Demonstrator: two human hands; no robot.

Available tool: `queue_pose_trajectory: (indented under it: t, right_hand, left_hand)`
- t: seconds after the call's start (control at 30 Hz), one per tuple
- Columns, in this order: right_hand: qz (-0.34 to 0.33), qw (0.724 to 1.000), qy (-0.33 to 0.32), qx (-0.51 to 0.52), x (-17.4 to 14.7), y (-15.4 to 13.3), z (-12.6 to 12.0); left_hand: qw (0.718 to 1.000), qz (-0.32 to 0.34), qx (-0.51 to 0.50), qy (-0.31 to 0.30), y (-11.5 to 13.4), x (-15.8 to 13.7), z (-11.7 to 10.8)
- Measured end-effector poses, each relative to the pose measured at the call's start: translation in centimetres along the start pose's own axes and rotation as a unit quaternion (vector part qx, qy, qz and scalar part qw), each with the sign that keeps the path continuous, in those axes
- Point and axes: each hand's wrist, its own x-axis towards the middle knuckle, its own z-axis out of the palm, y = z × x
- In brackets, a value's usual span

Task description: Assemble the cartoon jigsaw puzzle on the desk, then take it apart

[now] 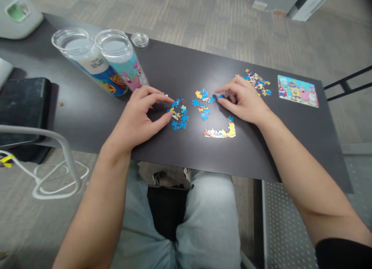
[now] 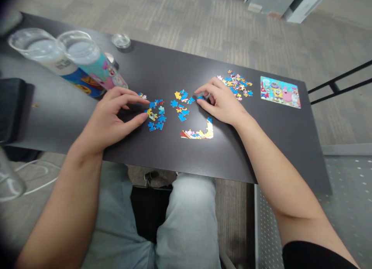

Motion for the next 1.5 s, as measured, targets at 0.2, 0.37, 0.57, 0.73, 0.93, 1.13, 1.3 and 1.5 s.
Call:
queue_pose_trajectory:
  t: [0.2,0.37,0.57,0.73,0.93,1.13,1.3,1.5]
  right_hand:
    - [-0.002,1.000,-0.003,0.014,-0.1,0.3,-0.5]
    - [0.008,1.000,-0.007,0.009,0.0,0.6,-0.6]
    - [0.011,1.000,-0.010,0.022,0.1,0.7,-0.4]
    - [-0.005,1.000,0.009,0.028,0.0,0.4,-0.1]
    - [0.002,1.000,0.003,0.030,-0.1,0.2,-0.2]
    - [-0.002,1.000,0.007,0.018,-0.1,0.5,0.1]
    - [-0.007,1.000,0.010,0.020,0.0,0.8,0.0]
    - [0.010,0.999,-0.013,0.038,0.2,1.3,-0.3]
  left_hand:
    - [0.999,0.010,0.035,0.017,0.1,-0.4,0.2]
    - [0.998,-0.004,0.057,0.024,0.2,-0.6,0.8]
    - [0.998,-0.023,0.058,0.027,-0.5,-0.4,1.2]
    - [0.998,-0.022,0.056,0.022,-0.7,-0.5,1.2]
    - [0.996,-0.025,0.066,0.056,-1.4,-0.1,2.2]
    - [0.996,-0.014,0.071,0.046,-0.9,0.2,2.1]
    - [0.992,-0.028,0.102,0.061,-0.4,0.4,1.9]
    - [0.993,-0.034,0.099,0.049,0.0,0.7,1.7]
